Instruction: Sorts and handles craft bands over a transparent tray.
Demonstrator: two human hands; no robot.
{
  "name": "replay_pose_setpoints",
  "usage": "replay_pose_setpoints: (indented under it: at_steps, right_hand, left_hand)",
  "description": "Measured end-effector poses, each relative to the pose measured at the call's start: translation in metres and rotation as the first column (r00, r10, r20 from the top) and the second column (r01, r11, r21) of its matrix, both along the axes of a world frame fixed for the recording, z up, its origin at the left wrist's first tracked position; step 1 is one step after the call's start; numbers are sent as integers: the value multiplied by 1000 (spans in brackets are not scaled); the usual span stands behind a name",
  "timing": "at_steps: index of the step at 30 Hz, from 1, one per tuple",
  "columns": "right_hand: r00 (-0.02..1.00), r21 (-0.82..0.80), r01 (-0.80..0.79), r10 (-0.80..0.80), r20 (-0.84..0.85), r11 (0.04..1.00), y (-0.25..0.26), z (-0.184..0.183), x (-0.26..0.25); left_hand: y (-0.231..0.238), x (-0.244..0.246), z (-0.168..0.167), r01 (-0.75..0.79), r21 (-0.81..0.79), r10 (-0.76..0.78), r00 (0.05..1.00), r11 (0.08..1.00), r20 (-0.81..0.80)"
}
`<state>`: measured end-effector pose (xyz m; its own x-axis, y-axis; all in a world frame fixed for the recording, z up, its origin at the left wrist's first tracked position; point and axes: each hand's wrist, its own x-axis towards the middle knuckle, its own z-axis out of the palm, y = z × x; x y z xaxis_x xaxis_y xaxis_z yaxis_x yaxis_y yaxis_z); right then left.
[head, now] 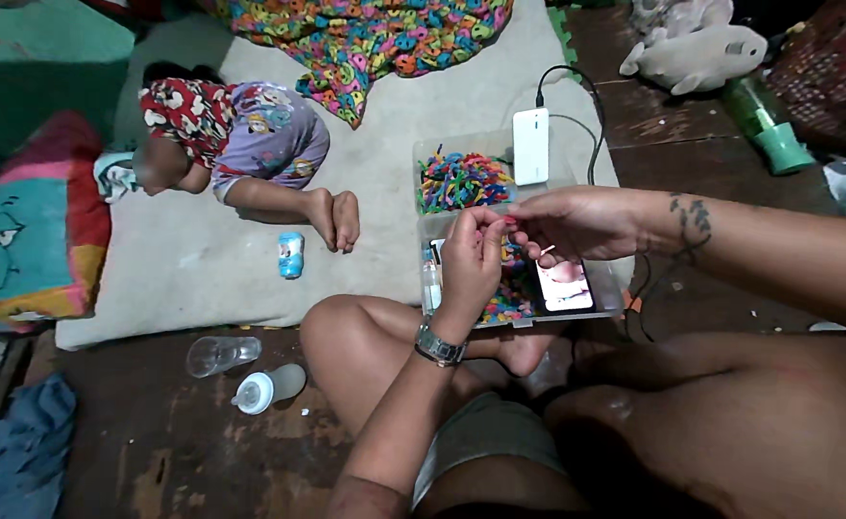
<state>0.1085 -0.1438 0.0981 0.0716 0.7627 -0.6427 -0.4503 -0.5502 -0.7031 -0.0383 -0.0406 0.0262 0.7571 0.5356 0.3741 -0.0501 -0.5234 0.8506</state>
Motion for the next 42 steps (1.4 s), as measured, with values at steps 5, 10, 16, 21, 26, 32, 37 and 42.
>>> replay_pose_setpoints:
  at_steps: [5,10,16,21,26,32,37,42]
  right_hand:
    - [995,-33,3,0,95,999,0,0,0]
    - [928,76,-120,85,363,990,-2,-4,-2]
    - [-31,148,-768,-268,963,623,-3,-20,9]
    - [-378,-95,-776,-338,862,624,-6,-6,12]
    - [527,156,-330,44,849,931,1,-1,0]
    - [696,260,-202,-49,717,944,7,-12,-7]
    - [742,252,-119,-83,666,960,5,-8,-10]
    - [695,256,-154,-79,714,954,3,-6,-9]
  left_hand:
    - [4,1,-4,-39,387,34,999,921,20]
    - [3,-5,2,56,30,-53,995,998,-80]
    - [11,-9,15,198,-946,-339,935,259,103]
    - [17,-11,11,249,-958,-365,887,-143,285]
    - [8,-7,14,199,-956,-79,979,217,186]
    - [-1,0,16,147,-938,-32,989,315,144]
    - [-9,2,15,55,-821,-18,998,568,54]
    - [-10,1,9,-26,-666,27,1000,745,-8]
